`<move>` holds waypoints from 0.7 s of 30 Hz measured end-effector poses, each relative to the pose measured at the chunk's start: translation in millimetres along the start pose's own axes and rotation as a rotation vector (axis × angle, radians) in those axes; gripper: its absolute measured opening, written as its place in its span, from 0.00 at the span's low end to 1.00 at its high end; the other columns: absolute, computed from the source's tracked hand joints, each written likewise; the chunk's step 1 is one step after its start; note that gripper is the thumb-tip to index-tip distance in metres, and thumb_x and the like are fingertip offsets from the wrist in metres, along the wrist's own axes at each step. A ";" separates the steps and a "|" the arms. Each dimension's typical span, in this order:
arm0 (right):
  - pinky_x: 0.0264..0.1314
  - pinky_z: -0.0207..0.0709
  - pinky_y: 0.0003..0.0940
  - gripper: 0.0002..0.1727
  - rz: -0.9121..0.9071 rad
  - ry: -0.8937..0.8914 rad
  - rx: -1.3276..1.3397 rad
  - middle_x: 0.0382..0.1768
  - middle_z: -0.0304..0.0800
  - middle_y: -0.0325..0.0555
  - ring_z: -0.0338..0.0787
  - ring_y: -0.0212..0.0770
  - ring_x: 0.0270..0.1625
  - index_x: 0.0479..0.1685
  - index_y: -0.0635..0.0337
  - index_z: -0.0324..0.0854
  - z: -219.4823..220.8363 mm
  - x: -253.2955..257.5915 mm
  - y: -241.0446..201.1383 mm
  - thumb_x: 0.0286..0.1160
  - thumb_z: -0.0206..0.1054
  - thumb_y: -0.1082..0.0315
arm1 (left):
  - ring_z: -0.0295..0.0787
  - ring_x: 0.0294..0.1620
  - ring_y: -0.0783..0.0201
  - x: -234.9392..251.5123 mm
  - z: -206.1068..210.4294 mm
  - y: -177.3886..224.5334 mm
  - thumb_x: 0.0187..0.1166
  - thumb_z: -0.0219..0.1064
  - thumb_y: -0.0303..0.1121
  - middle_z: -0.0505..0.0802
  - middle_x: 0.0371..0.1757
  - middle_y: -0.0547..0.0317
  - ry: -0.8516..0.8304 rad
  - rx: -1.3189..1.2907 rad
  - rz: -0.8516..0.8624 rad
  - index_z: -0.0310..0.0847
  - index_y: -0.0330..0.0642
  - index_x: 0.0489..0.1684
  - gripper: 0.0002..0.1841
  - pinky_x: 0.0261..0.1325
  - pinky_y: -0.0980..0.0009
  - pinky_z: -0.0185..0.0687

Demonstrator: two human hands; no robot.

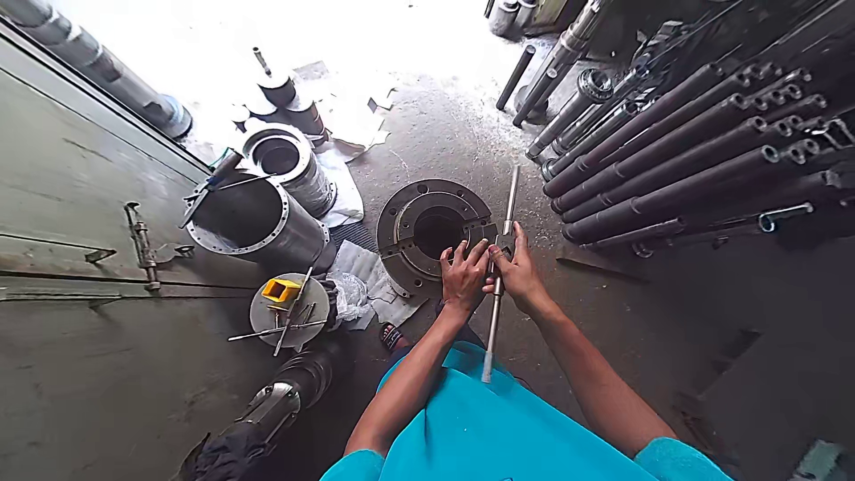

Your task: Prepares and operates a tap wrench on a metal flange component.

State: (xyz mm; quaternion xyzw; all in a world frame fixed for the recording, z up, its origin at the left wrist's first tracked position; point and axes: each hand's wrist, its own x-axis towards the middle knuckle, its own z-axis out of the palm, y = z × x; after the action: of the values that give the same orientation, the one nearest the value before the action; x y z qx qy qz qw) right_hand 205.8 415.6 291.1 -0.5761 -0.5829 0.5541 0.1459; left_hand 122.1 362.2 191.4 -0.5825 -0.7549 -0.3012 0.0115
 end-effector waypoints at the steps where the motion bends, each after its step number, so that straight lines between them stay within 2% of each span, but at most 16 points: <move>1: 0.35 0.92 0.57 0.47 -0.022 0.030 -0.003 0.60 0.81 0.64 0.93 0.55 0.32 0.97 0.32 0.29 1.3 -0.3 1.2 0.89 0.62 0.50 | 0.80 0.77 0.55 0.5 -1.7 1.1 0.76 0.68 0.32 0.86 0.77 0.76 -0.007 -0.005 -0.006 0.90 0.62 0.63 0.18 0.77 0.43 0.63; 2: 0.41 0.91 0.59 0.47 -0.051 0.061 -0.087 0.63 0.82 0.64 0.94 0.56 0.40 0.97 0.37 0.32 -1.8 0.3 0.9 0.88 0.63 0.49 | 0.80 0.76 0.55 1.9 -3.3 2.7 0.75 0.68 0.31 0.86 0.77 0.76 -0.016 -0.005 -0.015 0.91 0.62 0.63 0.19 0.76 0.42 0.63; 3: 0.56 0.85 0.65 0.47 -0.069 0.065 -0.204 0.74 0.78 0.64 0.91 0.61 0.57 0.98 0.40 0.35 -9.6 0.3 -1.3 0.86 0.63 0.47 | 0.82 0.75 0.55 3.1 -5.3 4.5 0.74 0.68 0.29 0.86 0.77 0.76 -0.026 -0.001 -0.028 0.91 0.63 0.63 0.21 0.75 0.41 0.64; 4: 0.65 0.78 0.68 0.46 -0.111 0.057 -0.333 0.81 0.71 0.64 0.85 0.65 0.68 0.98 0.44 0.38 -18.5 -0.4 -5.1 0.87 0.62 0.47 | 0.83 0.74 0.55 3.7 -5.8 5.2 0.75 0.67 0.28 0.86 0.77 0.77 -0.033 0.019 -0.042 0.91 0.64 0.63 0.21 0.74 0.42 0.65; 6: 0.56 0.84 0.60 0.40 -0.334 0.055 -0.602 0.81 0.68 0.63 0.87 0.60 0.61 0.96 0.52 0.52 -38.8 -1.4 -13.9 0.86 0.65 0.57 | 0.84 0.71 0.57 4.9 -4.8 6.7 0.77 0.64 0.27 0.85 0.77 0.79 -0.037 0.066 -0.057 0.91 0.67 0.63 0.22 0.72 0.43 0.67; 7: 0.58 0.85 0.56 0.40 -0.509 0.019 -0.739 0.84 0.65 0.61 0.86 0.57 0.64 0.93 0.55 0.58 -51.0 -0.1 -16.9 0.79 0.67 0.66 | 0.85 0.70 0.57 4.7 -4.4 7.0 0.78 0.64 0.28 0.85 0.77 0.79 -0.034 0.079 -0.057 0.91 0.67 0.62 0.21 0.71 0.43 0.67; 8: 0.63 0.84 0.57 0.42 -0.699 -0.039 -0.893 0.87 0.63 0.59 0.82 0.57 0.72 0.89 0.52 0.66 -63.4 4.7 -20.6 0.66 0.70 0.73 | 0.85 0.70 0.57 5.5 -4.4 6.8 0.78 0.64 0.29 0.86 0.76 0.79 -0.027 0.090 -0.054 0.91 0.67 0.62 0.21 0.70 0.43 0.68; 9: 0.71 0.77 0.62 0.47 -0.849 -0.116 -1.031 0.88 0.64 0.53 0.72 0.60 0.83 0.86 0.43 0.73 -74.0 10.8 -23.7 0.53 0.72 0.75 | 0.86 0.69 0.57 6.0 -4.9 6.8 0.77 0.65 0.29 0.86 0.76 0.78 -0.019 0.097 -0.051 0.92 0.67 0.61 0.20 0.70 0.43 0.69; 10: 0.71 0.73 0.67 0.49 -0.936 -0.202 -1.147 0.88 0.66 0.45 0.64 0.62 0.88 0.82 0.34 0.76 -79.9 15.2 -26.1 0.44 0.76 0.73 | 0.87 0.69 0.56 5.4 -5.7 6.8 0.76 0.66 0.28 0.87 0.75 0.77 -0.008 0.096 -0.047 0.92 0.65 0.61 0.20 0.69 0.43 0.70; 11: 0.71 0.73 0.70 0.51 -0.964 -0.284 -1.217 0.88 0.68 0.39 0.62 0.61 0.90 0.81 0.30 0.77 -80.8 15.9 -29.4 0.42 0.82 0.71 | 0.87 0.69 0.55 4.4 -6.4 6.6 0.76 0.66 0.28 0.87 0.75 0.76 -0.009 0.092 -0.047 0.92 0.64 0.61 0.20 0.69 0.43 0.70; 14: 0.62 0.79 0.59 0.46 -1.057 -0.357 -1.334 0.77 0.82 0.39 0.78 0.55 0.80 0.75 0.37 0.83 -73.7 22.1 -42.5 0.40 0.90 0.63 | 0.87 0.69 0.55 4.0 -7.8 7.0 0.76 0.66 0.29 0.88 0.75 0.75 0.011 0.076 -0.039 0.92 0.62 0.60 0.18 0.67 0.46 0.71; 16: 0.56 0.82 0.53 0.42 -1.072 -0.371 -1.391 0.69 0.87 0.42 0.85 0.54 0.69 0.72 0.43 0.84 -68.5 27.7 -53.5 0.45 0.89 0.56 | 0.84 0.73 0.55 1.7 -7.5 5.3 0.79 0.64 0.28 0.86 0.77 0.75 -0.021 0.066 -0.043 0.89 0.61 0.67 0.21 0.68 0.49 0.73; 17: 0.52 0.84 0.52 0.38 -1.077 -0.350 -1.425 0.63 0.90 0.44 0.88 0.54 0.61 0.68 0.47 0.87 -65.9 31.1 -55.2 0.49 0.87 0.50 | 0.82 0.75 0.57 0.4 -4.9 4.1 0.81 0.63 0.29 0.86 0.78 0.76 -0.047 0.051 -0.059 0.87 0.61 0.70 0.21 0.70 0.51 0.70; 19: 0.41 0.85 0.51 0.33 -0.989 -0.280 -1.536 0.45 0.91 0.49 0.91 0.54 0.47 0.51 0.56 0.89 -56.6 33.5 -58.1 0.59 0.78 0.37 | 0.81 0.77 0.59 0.5 -1.9 4.4 0.84 0.62 0.43 0.91 0.71 0.71 -0.090 -0.010 -0.121 0.88 0.60 0.67 0.17 0.78 0.53 0.67; 20: 0.35 0.84 0.51 0.34 -0.898 -0.244 -1.599 0.37 0.88 0.51 0.92 0.55 0.41 0.40 0.59 0.86 -50.7 33.4 -59.7 0.65 0.71 0.32 | 0.86 0.72 0.57 0.3 1.9 4.8 0.81 0.64 0.46 0.96 0.59 0.67 -0.021 -0.005 -0.113 0.93 0.58 0.53 0.14 0.74 0.52 0.73; 21: 0.33 0.82 0.54 0.38 -0.764 -0.212 -1.635 0.32 0.87 0.53 0.92 0.56 0.37 0.33 0.61 0.84 -44.0 32.3 -63.4 0.70 0.63 0.28 | 0.88 0.69 0.54 0.1 3.2 4.1 0.80 0.65 0.47 0.97 0.56 0.64 0.006 -0.011 -0.082 0.94 0.58 0.49 0.13 0.71 0.50 0.74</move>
State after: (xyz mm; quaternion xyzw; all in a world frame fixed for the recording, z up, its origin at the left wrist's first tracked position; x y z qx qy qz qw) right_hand 199.6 481.2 342.7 -0.2134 -0.9560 -0.0683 -0.1891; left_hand 126.8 364.4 190.6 -0.5503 -0.7763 -0.3075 -0.0017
